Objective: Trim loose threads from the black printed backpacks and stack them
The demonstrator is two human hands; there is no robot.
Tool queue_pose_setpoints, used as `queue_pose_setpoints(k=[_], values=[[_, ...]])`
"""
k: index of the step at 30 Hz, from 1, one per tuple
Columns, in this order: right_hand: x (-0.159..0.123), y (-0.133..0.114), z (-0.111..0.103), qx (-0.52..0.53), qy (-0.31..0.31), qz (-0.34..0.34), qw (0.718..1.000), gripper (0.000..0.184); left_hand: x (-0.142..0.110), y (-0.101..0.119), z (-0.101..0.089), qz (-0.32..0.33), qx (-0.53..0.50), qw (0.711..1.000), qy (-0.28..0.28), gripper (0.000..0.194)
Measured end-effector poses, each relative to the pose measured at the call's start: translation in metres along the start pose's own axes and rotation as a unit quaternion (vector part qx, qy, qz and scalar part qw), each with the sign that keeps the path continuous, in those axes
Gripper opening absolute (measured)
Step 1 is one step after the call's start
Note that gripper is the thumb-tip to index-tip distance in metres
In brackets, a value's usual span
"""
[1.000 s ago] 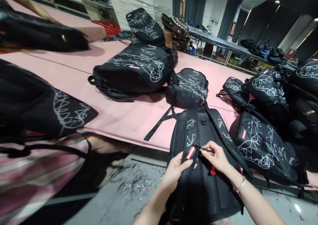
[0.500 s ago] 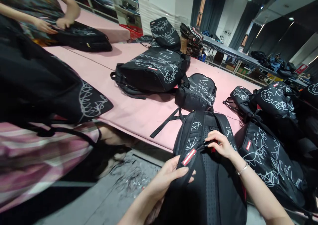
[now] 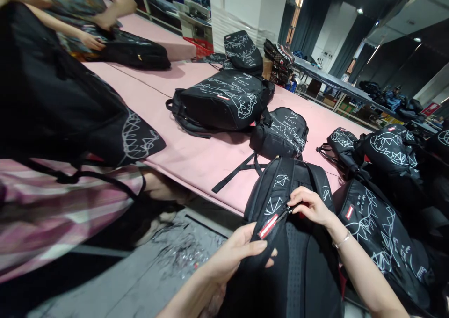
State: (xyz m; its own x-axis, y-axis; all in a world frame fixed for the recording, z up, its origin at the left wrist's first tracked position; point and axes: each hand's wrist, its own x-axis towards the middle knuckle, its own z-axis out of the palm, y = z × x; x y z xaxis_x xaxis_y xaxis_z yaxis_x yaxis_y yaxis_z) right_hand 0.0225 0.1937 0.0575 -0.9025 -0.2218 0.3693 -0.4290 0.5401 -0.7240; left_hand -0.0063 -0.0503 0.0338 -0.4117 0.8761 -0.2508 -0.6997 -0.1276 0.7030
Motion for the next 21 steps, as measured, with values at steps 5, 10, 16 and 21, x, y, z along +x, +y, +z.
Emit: queue_pose_setpoints(k=[5, 10, 16, 21], values=[[0.000, -0.003, -0.006, 0.003, -0.002, 0.002, 1.000, 0.019, -0.001, 0.003, 0.005, 0.006, -0.002, 1.000, -0.004, 0.028], [0.002, -0.010, -0.008, -0.006, -0.019, -0.022, 1.000, 0.016, -0.002, 0.005, 0.007, -0.002, -0.001, 1.000, -0.022, 0.026], [0.004, -0.017, -0.011, -0.023, -0.030, -0.054, 0.998, 0.014, -0.004, 0.008, 0.011, -0.001, 0.013, 1.000, -0.022, 0.025], [0.007, -0.025, -0.013, -0.033, -0.055, -0.063, 0.996, 0.015, -0.004, 0.015, 0.016, 0.000, 0.033, 0.999, -0.036, 0.026]])
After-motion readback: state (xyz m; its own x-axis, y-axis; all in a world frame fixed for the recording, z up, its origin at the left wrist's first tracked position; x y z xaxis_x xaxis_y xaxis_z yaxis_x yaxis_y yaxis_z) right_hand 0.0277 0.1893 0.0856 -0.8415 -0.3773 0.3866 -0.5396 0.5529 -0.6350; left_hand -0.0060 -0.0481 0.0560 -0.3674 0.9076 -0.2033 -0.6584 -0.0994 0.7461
